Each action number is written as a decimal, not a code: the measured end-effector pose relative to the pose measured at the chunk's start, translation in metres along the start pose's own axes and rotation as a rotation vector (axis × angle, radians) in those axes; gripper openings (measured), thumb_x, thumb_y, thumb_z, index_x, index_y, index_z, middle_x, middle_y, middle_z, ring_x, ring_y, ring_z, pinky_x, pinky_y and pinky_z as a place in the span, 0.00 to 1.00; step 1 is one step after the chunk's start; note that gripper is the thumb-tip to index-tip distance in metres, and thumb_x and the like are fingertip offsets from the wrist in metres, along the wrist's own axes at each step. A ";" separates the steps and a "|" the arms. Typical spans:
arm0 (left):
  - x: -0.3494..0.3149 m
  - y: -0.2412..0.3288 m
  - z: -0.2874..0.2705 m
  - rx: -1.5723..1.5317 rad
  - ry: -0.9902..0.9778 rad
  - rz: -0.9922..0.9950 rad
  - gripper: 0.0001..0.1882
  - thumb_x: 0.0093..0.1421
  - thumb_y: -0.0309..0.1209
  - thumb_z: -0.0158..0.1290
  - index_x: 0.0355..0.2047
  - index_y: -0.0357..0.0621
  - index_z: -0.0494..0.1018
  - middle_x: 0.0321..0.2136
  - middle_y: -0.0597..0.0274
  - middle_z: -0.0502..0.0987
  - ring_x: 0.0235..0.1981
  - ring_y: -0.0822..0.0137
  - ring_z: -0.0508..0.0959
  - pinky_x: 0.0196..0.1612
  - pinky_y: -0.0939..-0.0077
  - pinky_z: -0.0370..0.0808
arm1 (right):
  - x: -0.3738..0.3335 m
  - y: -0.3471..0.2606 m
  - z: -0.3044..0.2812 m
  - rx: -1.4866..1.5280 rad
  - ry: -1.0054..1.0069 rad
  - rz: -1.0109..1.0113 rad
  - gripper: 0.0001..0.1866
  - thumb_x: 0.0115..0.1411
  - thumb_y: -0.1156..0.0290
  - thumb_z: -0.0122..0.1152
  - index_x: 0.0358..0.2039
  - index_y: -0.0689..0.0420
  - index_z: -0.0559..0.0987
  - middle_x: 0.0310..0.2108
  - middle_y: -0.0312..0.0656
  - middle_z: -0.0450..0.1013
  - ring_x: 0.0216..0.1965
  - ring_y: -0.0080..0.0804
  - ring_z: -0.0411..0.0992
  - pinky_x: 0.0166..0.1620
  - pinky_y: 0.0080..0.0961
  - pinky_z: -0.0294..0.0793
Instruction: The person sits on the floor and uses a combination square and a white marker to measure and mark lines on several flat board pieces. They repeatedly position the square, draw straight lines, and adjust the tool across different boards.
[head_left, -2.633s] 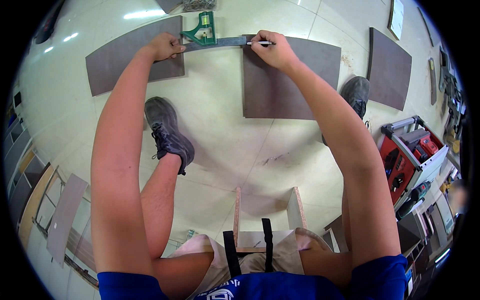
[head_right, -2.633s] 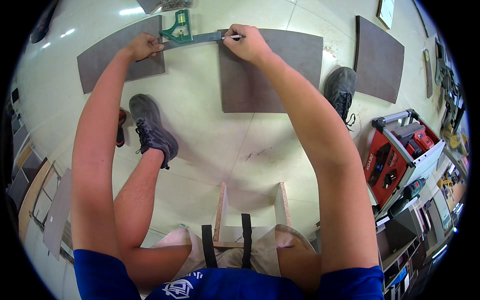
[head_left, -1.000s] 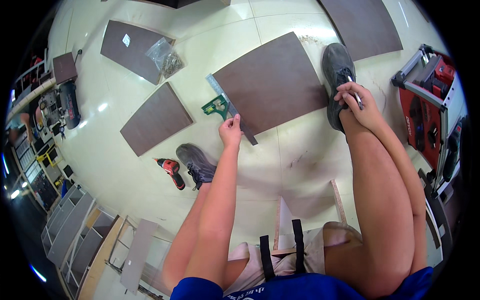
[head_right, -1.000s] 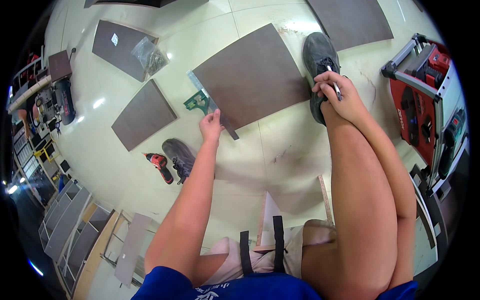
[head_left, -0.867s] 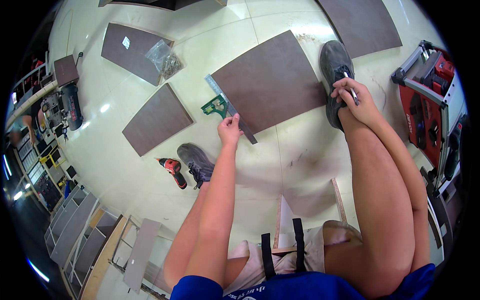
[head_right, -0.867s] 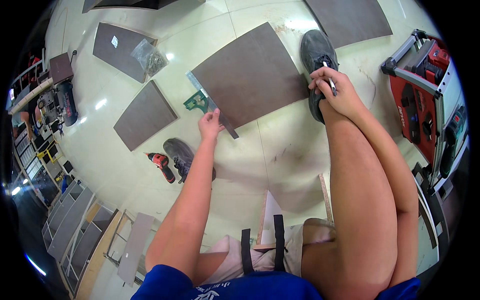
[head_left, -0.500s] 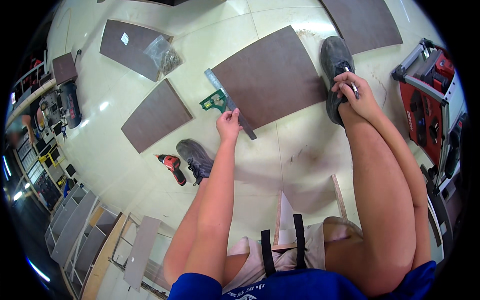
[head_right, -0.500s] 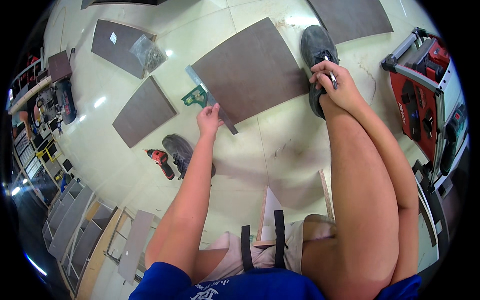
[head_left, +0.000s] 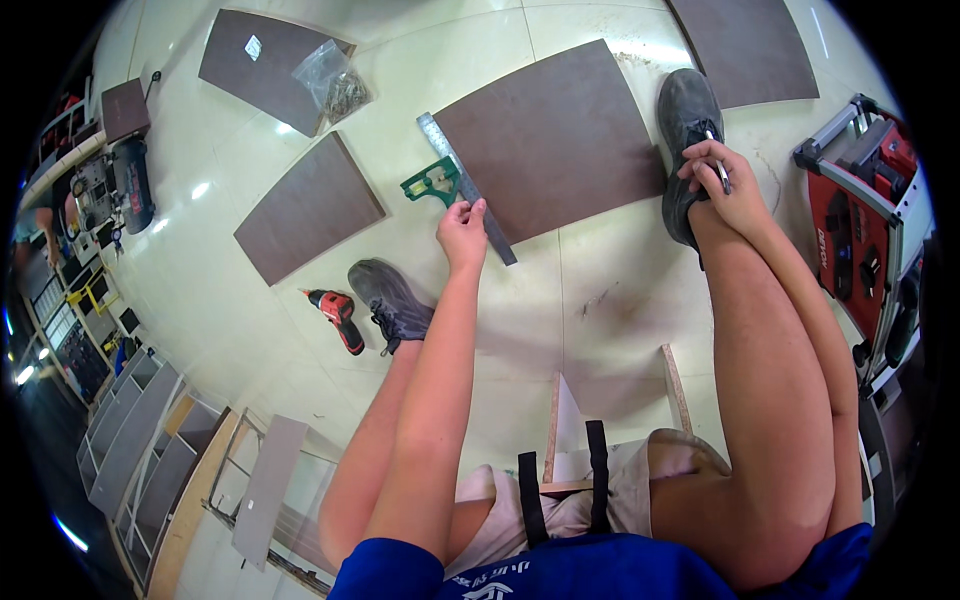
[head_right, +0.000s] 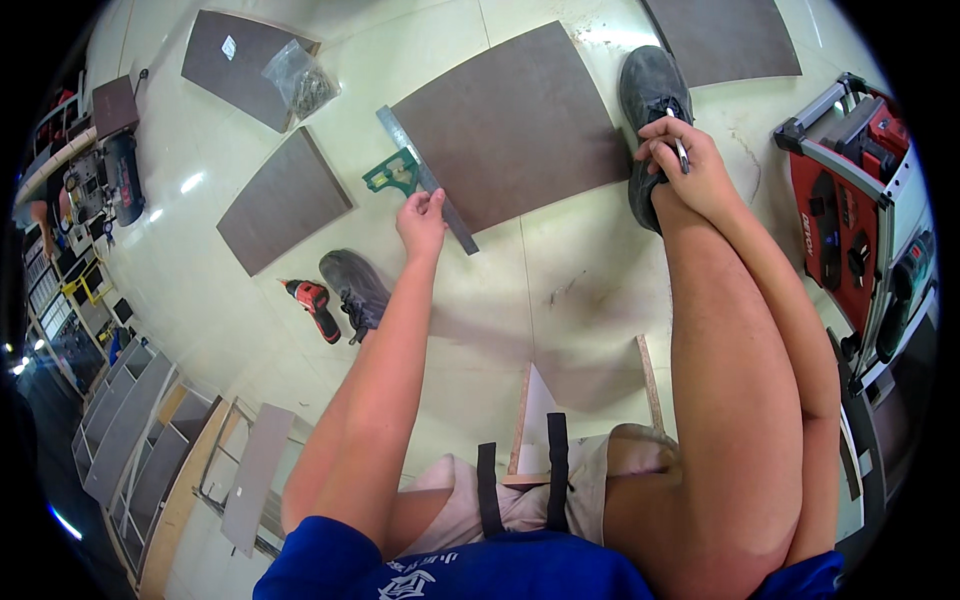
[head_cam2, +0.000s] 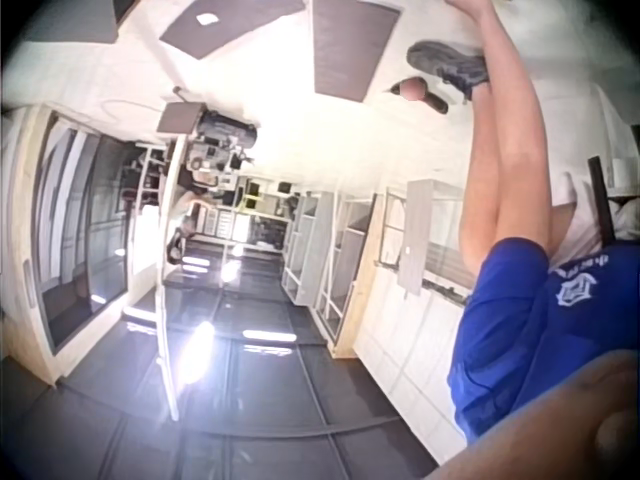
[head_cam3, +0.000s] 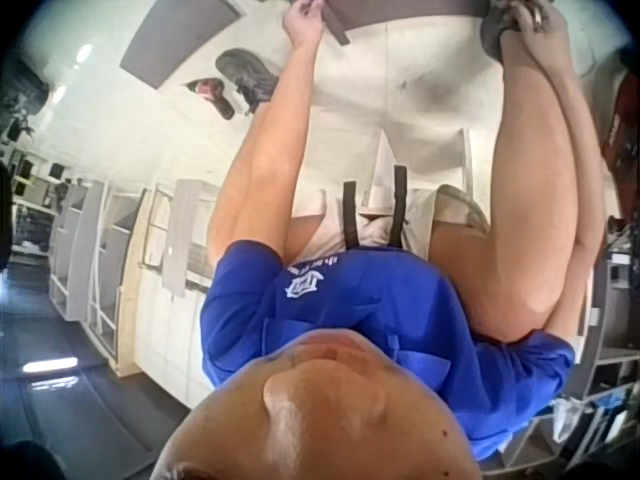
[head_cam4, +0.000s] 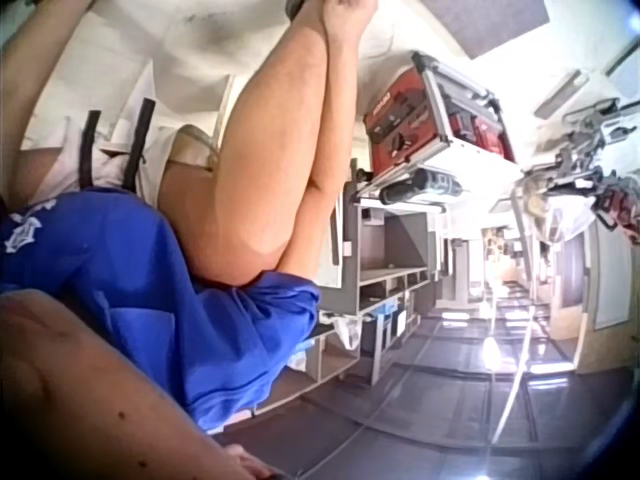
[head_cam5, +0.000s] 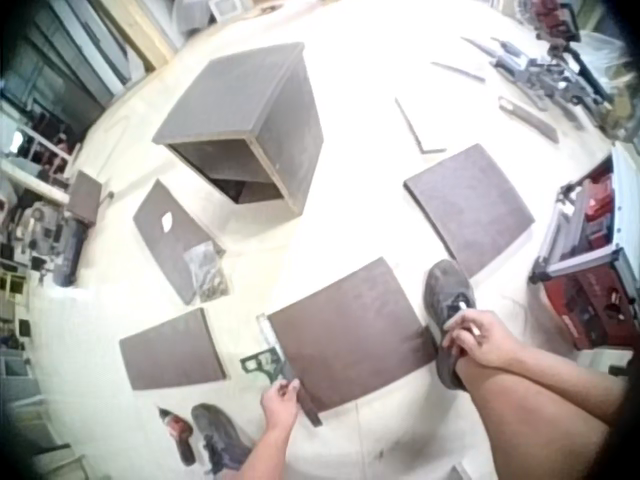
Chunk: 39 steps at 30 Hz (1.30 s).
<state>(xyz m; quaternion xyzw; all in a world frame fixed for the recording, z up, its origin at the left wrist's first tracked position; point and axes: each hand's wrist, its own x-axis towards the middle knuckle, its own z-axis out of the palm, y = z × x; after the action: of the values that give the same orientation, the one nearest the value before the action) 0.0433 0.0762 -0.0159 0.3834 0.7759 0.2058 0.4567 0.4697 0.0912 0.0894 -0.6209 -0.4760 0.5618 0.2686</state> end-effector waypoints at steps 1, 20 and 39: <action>0.000 0.001 0.002 0.003 0.006 0.008 0.14 0.65 0.35 0.62 0.37 0.33 0.77 0.27 0.62 0.81 0.21 0.76 0.76 0.20 0.77 0.76 | 0.000 0.001 0.000 -0.003 -0.001 0.004 0.10 0.67 0.79 0.50 0.45 0.64 0.76 0.33 0.42 0.80 0.30 0.23 0.73 0.39 0.22 0.75; -0.021 0.051 -0.037 -0.343 0.082 0.253 0.09 0.67 0.29 0.59 0.41 0.33 0.76 0.31 0.65 0.80 0.32 0.76 0.77 0.39 0.81 0.74 | 0.004 -0.015 0.003 -0.036 -0.038 -0.005 0.09 0.67 0.78 0.51 0.45 0.64 0.76 0.34 0.41 0.80 0.30 0.22 0.73 0.38 0.22 0.75; -0.002 0.129 -0.067 -0.477 -0.002 0.403 0.31 0.68 0.28 0.57 0.66 0.37 0.57 0.67 0.44 0.64 0.68 0.53 0.65 0.69 0.56 0.64 | 0.033 -0.124 0.147 0.592 -0.772 0.396 0.15 0.71 0.75 0.51 0.56 0.62 0.73 0.43 0.44 0.78 0.39 0.28 0.79 0.46 0.29 0.82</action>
<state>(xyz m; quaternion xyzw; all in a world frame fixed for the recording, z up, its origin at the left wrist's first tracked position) 0.0387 0.1569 0.1052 0.4119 0.6136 0.4681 0.4845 0.2911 0.1406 0.1498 -0.3441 -0.2348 0.9003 0.1261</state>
